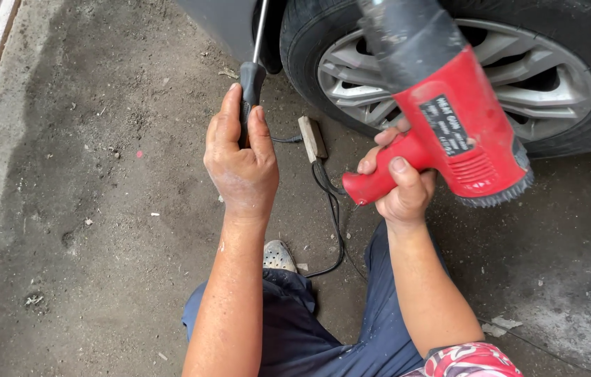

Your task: Repairing and realigning a car bumper panel using a screwdriver and a heat gun.

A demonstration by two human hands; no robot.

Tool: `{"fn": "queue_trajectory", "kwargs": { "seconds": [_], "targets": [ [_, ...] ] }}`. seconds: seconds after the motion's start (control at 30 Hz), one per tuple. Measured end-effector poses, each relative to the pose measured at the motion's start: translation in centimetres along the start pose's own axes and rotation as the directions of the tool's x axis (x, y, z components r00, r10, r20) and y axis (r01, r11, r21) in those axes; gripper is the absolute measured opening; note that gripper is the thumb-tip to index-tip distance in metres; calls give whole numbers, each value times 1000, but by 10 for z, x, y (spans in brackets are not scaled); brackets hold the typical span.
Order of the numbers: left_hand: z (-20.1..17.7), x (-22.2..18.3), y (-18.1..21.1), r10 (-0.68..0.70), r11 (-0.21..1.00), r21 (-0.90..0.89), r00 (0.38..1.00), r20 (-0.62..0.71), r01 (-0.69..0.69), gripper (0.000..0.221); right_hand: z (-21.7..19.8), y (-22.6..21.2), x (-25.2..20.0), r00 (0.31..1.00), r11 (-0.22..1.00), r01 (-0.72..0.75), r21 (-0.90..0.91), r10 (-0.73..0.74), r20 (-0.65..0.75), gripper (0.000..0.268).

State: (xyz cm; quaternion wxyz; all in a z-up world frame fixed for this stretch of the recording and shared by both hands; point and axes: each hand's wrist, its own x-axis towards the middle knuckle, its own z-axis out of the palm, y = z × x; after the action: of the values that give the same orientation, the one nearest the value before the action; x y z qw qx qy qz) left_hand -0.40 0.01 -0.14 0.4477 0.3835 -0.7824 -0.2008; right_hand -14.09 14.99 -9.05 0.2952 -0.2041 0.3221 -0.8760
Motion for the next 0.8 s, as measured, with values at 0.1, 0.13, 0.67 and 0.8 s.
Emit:
{"fn": "queue_trajectory", "kwargs": {
  "seconds": [0.1,0.13,0.67,0.8],
  "targets": [
    [0,1,2,-6,1000,1,1000,5,6,32,2,3,1,998,989,-54,-135,56,13,56],
    [0,0,2,-10,1000,-2,1000,4,10,32,2,5,0,997,978,-75,-194,80,21,54],
    [-2,2,-1,10,1000,27,1000,19,-11,34,6,1,-1,994,993,104,-64,-101,49,53],
    [-2,2,1,-6,1000,11,1000,9,6,33,3,4,2,998,971,-21,-237,34,51,53]
  ]
}}
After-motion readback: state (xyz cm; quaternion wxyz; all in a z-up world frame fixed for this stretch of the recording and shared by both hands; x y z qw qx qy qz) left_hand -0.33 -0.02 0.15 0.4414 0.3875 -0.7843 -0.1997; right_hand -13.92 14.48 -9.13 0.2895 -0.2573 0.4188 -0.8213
